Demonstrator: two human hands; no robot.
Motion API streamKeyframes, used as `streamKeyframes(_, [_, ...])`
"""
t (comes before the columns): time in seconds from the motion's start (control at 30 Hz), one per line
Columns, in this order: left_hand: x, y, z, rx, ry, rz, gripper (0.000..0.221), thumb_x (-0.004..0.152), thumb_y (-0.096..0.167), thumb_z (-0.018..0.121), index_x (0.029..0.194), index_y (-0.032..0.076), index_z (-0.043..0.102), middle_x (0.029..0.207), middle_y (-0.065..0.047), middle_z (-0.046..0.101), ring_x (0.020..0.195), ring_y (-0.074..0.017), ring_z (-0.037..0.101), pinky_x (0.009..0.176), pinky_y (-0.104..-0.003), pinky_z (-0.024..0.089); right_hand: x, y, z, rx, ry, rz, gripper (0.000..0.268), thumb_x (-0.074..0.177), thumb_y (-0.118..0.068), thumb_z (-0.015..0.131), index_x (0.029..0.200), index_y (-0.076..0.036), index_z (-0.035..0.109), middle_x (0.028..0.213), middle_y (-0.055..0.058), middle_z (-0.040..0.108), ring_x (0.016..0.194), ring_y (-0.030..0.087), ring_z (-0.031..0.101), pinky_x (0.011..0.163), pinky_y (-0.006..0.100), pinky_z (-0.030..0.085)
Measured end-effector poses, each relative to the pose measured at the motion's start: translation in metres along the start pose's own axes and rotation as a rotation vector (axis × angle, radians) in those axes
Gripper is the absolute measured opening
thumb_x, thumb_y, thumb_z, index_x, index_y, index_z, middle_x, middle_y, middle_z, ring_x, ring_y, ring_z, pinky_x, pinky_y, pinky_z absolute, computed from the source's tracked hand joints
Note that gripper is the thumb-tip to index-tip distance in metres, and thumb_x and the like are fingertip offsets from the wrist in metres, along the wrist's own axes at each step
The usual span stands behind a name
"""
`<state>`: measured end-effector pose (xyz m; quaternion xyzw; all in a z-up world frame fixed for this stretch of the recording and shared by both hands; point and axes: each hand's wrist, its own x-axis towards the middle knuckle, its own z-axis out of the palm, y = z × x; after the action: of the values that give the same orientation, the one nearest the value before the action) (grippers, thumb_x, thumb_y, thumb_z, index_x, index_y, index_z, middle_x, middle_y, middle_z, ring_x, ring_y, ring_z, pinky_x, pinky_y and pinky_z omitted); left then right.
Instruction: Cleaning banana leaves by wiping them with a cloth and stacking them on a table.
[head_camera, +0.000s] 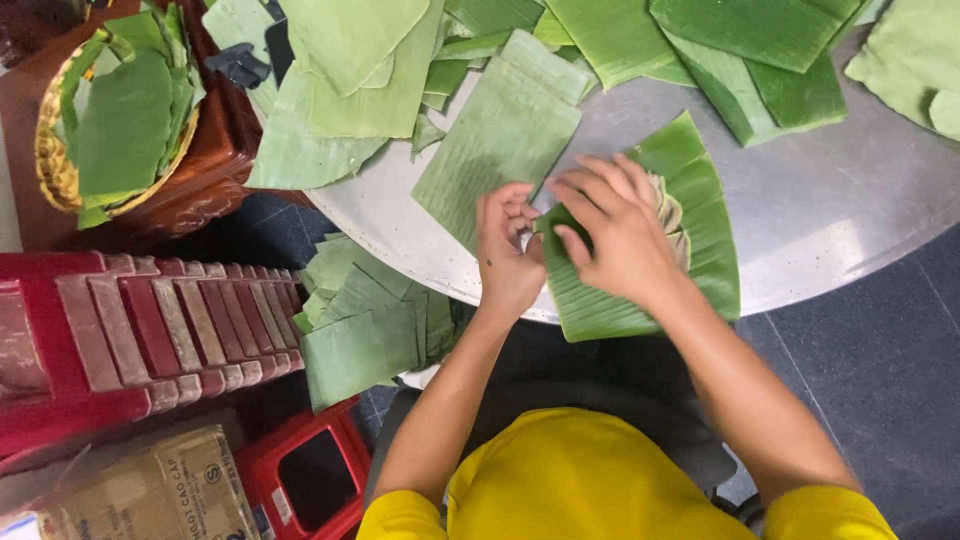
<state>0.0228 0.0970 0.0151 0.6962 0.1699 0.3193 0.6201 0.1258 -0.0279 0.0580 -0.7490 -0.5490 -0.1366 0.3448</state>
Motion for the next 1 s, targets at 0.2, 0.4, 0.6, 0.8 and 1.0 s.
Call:
streamKeyframes(0.2, [0.003,0.003,-0.016,0.038,0.065,-0.016,0.044,0.084,-0.017,0.066,0.123,0.003,0.064,0.1,-0.009,0.06,0.088,-0.0235,0.073,0.084,-0.035,0.063,0.02,0.024,0.032,0.419,-0.048,0.081,0.014,0.081,-0.003,0.081,0.085,-0.013,0.072,0.083,0.001,0.069,0.087,0.029,0.066,0.084,0.042,0.045])
streamKeyframes(0.4, [0.008,-0.008,-0.027,0.269,-0.03,-0.151,0.009,0.087,0.007,0.074,0.093,0.013,0.077,0.082,-0.003,0.071,0.078,-0.0155,0.071,0.073,-0.03,0.06,0.008,0.032,0.04,0.495,-0.015,0.113,0.016,0.081,-0.001,0.083,0.087,-0.013,0.075,0.086,0.001,0.07,0.09,0.027,0.066,0.084,0.041,0.046])
streamKeyframes(0.6, [0.013,-0.015,-0.026,0.265,-0.077,-0.224,0.009,0.087,0.008,0.072,0.093,0.013,0.077,0.075,-0.004,0.067,0.064,-0.0121,0.063,0.062,-0.031,0.057,0.014,0.024,0.028,0.504,-0.026,0.107,0.017,0.079,0.004,0.08,0.084,-0.01,0.071,0.082,0.003,0.068,0.089,0.03,0.065,0.083,0.042,0.045])
streamKeyframes(0.8, [0.019,-0.005,-0.026,0.245,-0.123,-0.256,0.008,0.086,0.006,0.069,0.091,0.01,0.074,0.074,-0.008,0.065,0.065,-0.0151,0.06,0.061,-0.033,0.055,0.012,0.026,0.029,0.477,-0.015,0.092,0.017,0.079,0.004,0.08,0.083,-0.009,0.069,0.081,0.004,0.067,0.089,0.031,0.066,0.082,0.042,0.045])
streamKeyframes(1.0, [0.017,-0.016,-0.027,0.263,-0.122,-0.298,0.008,0.083,0.005,0.068,0.087,0.01,0.073,0.071,-0.007,0.064,0.064,-0.0129,0.057,0.058,-0.033,0.053,0.013,0.022,0.026,0.463,-0.015,0.083,0.017,0.079,0.004,0.079,0.082,-0.008,0.069,0.081,0.006,0.067,0.088,0.032,0.065,0.082,0.044,0.045])
